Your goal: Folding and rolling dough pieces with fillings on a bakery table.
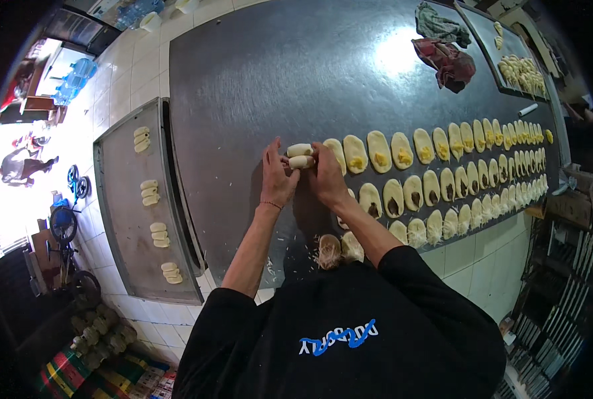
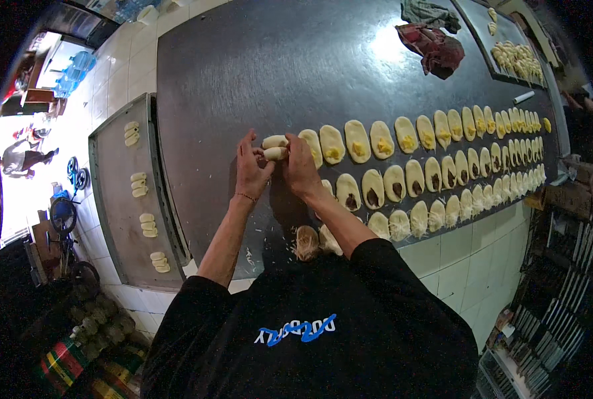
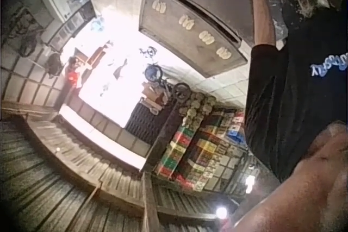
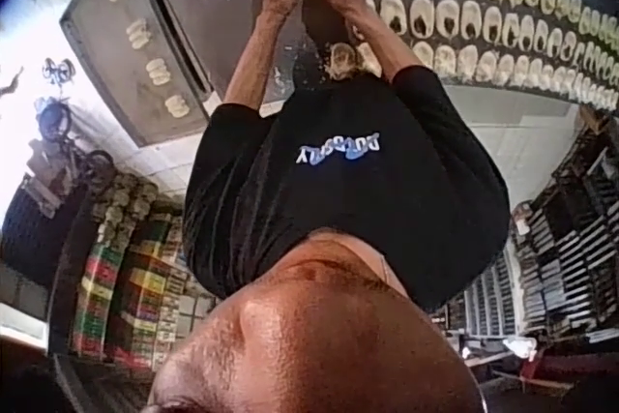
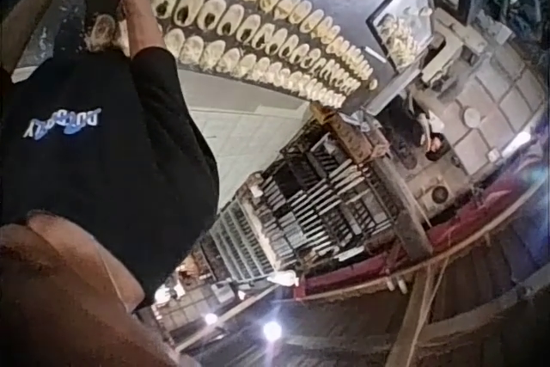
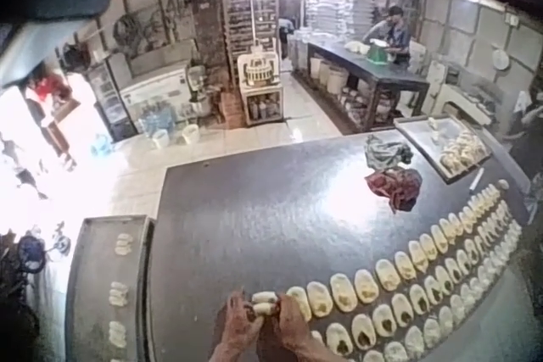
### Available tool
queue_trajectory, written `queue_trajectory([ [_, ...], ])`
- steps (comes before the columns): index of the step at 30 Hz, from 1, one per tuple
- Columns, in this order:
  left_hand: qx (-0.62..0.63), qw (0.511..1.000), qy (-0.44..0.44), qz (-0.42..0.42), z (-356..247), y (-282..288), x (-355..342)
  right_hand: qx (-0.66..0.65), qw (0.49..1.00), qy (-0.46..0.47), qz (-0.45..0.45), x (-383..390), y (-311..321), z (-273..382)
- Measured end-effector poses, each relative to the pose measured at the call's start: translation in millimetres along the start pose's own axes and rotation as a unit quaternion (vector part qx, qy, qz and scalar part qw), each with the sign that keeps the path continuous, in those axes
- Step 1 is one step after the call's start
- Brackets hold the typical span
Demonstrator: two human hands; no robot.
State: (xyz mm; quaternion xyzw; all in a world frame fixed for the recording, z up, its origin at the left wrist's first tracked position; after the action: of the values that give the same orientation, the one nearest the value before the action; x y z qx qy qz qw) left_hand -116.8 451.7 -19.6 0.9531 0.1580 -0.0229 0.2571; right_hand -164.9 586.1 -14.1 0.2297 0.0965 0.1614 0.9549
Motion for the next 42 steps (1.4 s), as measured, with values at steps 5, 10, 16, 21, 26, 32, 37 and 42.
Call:
queue_trajectory([
  [5,-0.111,0.979,-0.149,0.086,-18,-10,-23,0.063,0.997,0.015,0.034,-19,-2,5],
  [10,-0.089,0.978,-0.075,0.172,-17,-11,-17,0.117,0.976,-0.024,0.182,-14,-20,-5],
  [16,-0.051,0.989,-0.087,0.110,-22,-11,78,0.085,0.982,0.048,0.161,64,9,8],
  [21,-0.239,0.968,-0.046,0.058,-19,-16,145,0.282,0.958,-0.036,0.029,125,73,9],
  [26,-0.297,0.949,0.041,0.094,-23,-27,129,0.367,0.924,-0.082,-0.064,116,91,-12],
  [32,-0.263,0.953,0.136,0.068,-9,-30,115,0.380,0.918,-0.102,-0.047,140,82,-4],
  [37,-0.211,0.976,0.033,-0.044,4,-18,145,0.249,0.965,-0.031,-0.080,161,84,4],
  [42,-0.109,0.939,-0.282,0.162,-68,-39,224,0.185,0.981,0.048,0.028,245,77,21],
])
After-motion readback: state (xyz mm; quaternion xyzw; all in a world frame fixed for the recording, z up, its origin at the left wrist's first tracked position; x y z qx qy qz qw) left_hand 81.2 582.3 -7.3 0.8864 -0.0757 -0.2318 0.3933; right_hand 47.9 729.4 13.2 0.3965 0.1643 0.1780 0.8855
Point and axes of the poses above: each hand's wrist, its own x-axis away from the middle knuckle, its own y-axis out of the back of the hand, z = x × y, the point moved 9 cm from there along -x, towards the middle knuckle, and after that the axes turned 8 degrees about -y, right-handed, at the moved point
